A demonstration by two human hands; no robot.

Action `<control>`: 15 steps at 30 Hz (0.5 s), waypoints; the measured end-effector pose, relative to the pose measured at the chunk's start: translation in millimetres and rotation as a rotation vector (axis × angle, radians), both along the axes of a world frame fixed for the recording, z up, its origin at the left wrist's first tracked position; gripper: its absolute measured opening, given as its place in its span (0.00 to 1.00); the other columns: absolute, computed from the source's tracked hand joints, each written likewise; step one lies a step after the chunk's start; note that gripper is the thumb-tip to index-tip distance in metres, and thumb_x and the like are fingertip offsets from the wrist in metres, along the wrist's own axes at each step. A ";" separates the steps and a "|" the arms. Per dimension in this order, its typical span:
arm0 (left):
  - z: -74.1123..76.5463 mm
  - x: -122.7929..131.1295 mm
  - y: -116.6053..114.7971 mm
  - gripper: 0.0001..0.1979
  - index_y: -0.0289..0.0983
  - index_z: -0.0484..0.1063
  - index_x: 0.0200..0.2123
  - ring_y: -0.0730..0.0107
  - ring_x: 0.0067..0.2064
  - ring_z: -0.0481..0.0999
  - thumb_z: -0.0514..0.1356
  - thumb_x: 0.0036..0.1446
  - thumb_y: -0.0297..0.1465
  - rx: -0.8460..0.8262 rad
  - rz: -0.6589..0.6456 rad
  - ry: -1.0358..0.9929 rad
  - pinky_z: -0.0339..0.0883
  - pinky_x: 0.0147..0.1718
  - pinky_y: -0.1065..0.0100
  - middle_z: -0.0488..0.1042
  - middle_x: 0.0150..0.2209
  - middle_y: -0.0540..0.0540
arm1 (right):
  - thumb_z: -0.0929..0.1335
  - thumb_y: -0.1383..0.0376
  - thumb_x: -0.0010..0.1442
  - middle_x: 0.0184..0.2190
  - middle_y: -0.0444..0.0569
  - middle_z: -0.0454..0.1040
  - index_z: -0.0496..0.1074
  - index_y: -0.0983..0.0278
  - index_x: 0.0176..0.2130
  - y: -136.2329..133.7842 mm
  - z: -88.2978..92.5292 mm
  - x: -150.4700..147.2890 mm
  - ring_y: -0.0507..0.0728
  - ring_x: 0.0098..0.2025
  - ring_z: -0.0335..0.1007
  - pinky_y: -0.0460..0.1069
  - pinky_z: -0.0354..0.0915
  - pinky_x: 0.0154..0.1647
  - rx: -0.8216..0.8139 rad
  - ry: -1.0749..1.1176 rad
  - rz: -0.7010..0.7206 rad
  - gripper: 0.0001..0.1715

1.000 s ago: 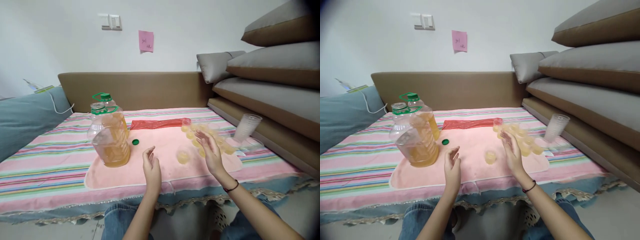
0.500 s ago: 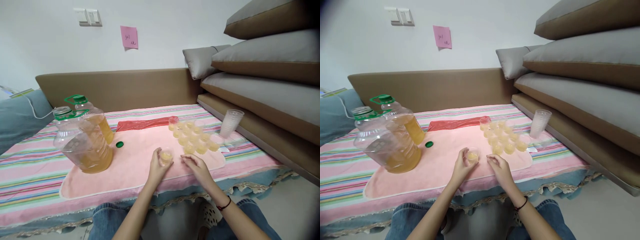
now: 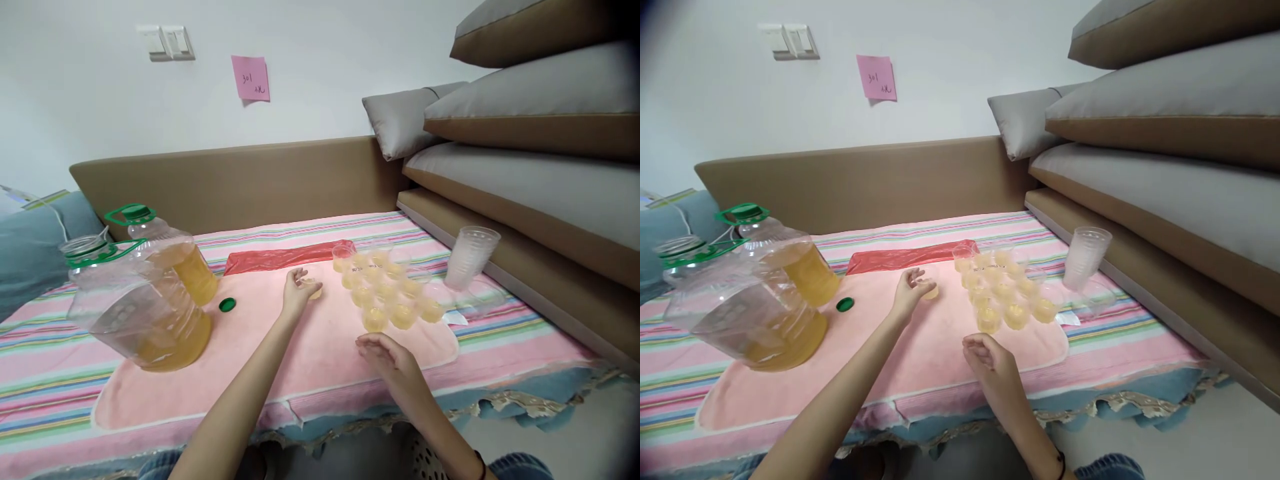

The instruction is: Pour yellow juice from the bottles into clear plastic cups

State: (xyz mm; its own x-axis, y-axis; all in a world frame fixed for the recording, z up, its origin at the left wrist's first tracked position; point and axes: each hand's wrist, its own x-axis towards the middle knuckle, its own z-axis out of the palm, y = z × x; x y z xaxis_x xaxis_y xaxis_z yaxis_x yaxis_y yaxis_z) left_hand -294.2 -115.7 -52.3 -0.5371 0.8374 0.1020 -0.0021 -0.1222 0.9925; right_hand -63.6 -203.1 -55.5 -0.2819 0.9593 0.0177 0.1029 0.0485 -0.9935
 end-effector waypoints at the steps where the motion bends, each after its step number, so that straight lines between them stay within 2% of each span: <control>1: 0.4 -1.4 12.2 0.32 0.37 0.66 0.44 0.60 0.51 0.75 0.74 0.33 0.24 -0.004 0.000 0.003 0.67 0.52 0.56 0.72 0.53 0.37 | 0.70 0.48 0.54 0.39 0.56 0.80 0.75 0.63 0.37 1.6 0.5 0.4 0.64 0.44 0.77 0.58 0.72 0.46 0.007 -0.003 0.013 0.22; 5: -3.5 -6.7 55.5 0.29 0.35 0.67 0.42 0.62 0.45 0.76 0.73 0.35 0.20 -0.029 -0.018 0.023 0.69 0.49 0.54 0.73 0.52 0.36 | 0.69 0.51 0.57 0.38 0.55 0.81 0.75 0.62 0.40 9.6 1.8 2.5 0.63 0.43 0.78 0.58 0.74 0.46 0.076 -0.025 0.034 0.18; 8: -9.2 -12.0 78.1 0.24 0.35 0.68 0.43 0.62 0.47 0.75 0.71 0.42 0.21 -0.039 -0.025 0.053 0.70 0.48 0.55 0.72 0.51 0.40 | 0.69 0.55 0.57 0.36 0.54 0.81 0.75 0.62 0.40 12.6 0.3 2.3 0.62 0.41 0.79 0.58 0.74 0.45 0.123 -0.042 0.031 0.15; 10: -12.9 -15.7 88.2 0.24 0.35 0.67 0.43 0.62 0.48 0.75 0.70 0.42 0.22 -0.039 -0.030 0.070 0.70 0.49 0.55 0.72 0.51 0.41 | 0.68 0.58 0.58 0.36 0.53 0.81 0.75 0.62 0.41 12.3 -2.3 0.8 0.61 0.41 0.79 0.57 0.74 0.45 0.143 -0.054 0.043 0.13; 15: -18.8 -21.3 101.8 0.29 0.38 0.65 0.41 0.61 0.50 0.75 0.74 0.35 0.24 -0.013 -0.037 0.086 0.68 0.51 0.55 0.71 0.52 0.40 | 0.66 0.64 0.59 0.37 0.51 0.80 0.74 0.62 0.44 7.6 -10.8 -5.3 0.59 0.42 0.78 0.56 0.72 0.46 0.171 -0.084 0.063 0.13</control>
State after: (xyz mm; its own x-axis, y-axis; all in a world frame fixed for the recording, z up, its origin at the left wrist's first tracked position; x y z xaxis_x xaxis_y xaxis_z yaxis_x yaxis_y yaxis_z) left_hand -315.4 -13.8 -71.1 -0.4953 0.8581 0.1352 0.0792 -0.1104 0.9907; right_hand -68.9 -195.5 -66.4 -0.3485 0.9247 0.1533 0.1761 0.2252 -0.9583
